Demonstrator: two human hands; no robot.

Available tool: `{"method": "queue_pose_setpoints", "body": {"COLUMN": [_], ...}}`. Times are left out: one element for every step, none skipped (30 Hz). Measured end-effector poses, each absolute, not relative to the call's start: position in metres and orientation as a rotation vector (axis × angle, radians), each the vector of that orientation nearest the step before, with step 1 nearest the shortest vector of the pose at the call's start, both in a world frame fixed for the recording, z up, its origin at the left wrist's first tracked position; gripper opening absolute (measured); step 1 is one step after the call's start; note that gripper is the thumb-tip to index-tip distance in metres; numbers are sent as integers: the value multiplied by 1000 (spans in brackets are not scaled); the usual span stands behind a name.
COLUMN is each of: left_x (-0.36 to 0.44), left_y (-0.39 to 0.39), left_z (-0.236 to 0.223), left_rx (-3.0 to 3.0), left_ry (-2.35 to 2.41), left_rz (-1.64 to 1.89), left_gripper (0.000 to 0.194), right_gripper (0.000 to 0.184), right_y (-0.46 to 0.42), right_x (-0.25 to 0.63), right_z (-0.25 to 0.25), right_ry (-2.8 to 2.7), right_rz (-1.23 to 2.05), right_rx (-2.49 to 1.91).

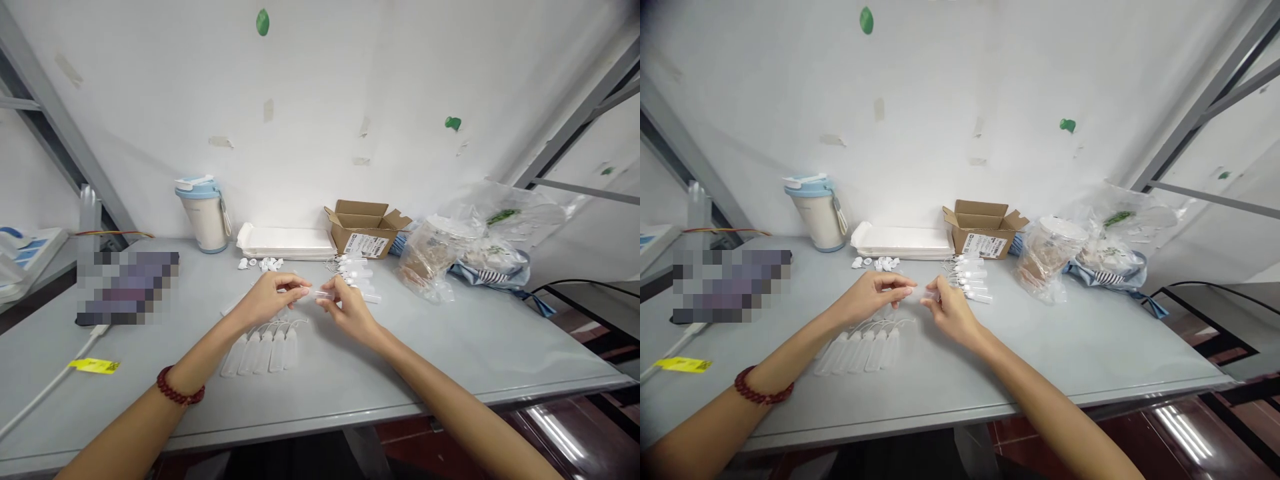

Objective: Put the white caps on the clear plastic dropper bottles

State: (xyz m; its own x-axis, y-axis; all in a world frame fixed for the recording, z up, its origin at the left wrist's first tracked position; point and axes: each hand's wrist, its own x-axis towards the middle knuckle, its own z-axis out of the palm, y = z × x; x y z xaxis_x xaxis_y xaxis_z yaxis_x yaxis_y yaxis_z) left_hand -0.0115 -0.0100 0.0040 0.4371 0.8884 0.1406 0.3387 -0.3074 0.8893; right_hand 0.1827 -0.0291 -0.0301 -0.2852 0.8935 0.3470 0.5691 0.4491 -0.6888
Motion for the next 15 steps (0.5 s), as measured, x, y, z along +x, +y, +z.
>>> {"method": "queue_pose_setpoints", "body": {"left_x": [-12,-12,-12,-13,-13,-13,-13,-14,-14,-14,-14,-14,-14,-13,-13], "left_y": [-10,-9,-8,-7,-6,-6,-5,-4,-4,-4,-3,-3,-2,-2,-2], "left_z": [4,4,3,2,1,0,0,-1,-2,-2,-3,-3,-4,-5,-6], "left_rx": [1822,1786,1748,1713,1684,1662,1645,1635,1631,1632,1633,1635,1636,1633,1628], "left_ry": [1047,1048,1045,1036,1022,1009,1000,995,994,995,995,991,984,978,974], "left_rz": [819,806,789,775,761,751,745,743,746,755,773,795,816,834,847], "left_gripper": [26,26,27,28,28,28,28,27,26,25,24,24,24,24,24], "right_gripper": [12,12,12,12,12,12,12,12,12,12,12,11,11,12,12], "right_y": [-29,-29,-29,-29,-29,-29,-29,-30,-30,-30,-31,-31,-31,-31,-31], "right_x": [182,182,182,181,181,180,180,180,180,180,180,180,180,180,180], "right_z": [-30,-30,-31,-31,-32,-32,-32,-32,-32,-32,-31,-30,-30,-30,-29], "right_ry": [-1975,-1970,-1967,-1967,-1970,-1973,-1977,-1979,-1980,-1977,-1972,-1966,-1959,-1950,-1940], "right_rz": [583,587,588,585,581,575,571,570,572,579,587,596,602,606,607], "right_rx": [-1228,-1232,-1234,-1232,-1228,-1222,-1216,-1211,-1210,-1213,-1220,-1228,-1235,-1240,-1244]}}
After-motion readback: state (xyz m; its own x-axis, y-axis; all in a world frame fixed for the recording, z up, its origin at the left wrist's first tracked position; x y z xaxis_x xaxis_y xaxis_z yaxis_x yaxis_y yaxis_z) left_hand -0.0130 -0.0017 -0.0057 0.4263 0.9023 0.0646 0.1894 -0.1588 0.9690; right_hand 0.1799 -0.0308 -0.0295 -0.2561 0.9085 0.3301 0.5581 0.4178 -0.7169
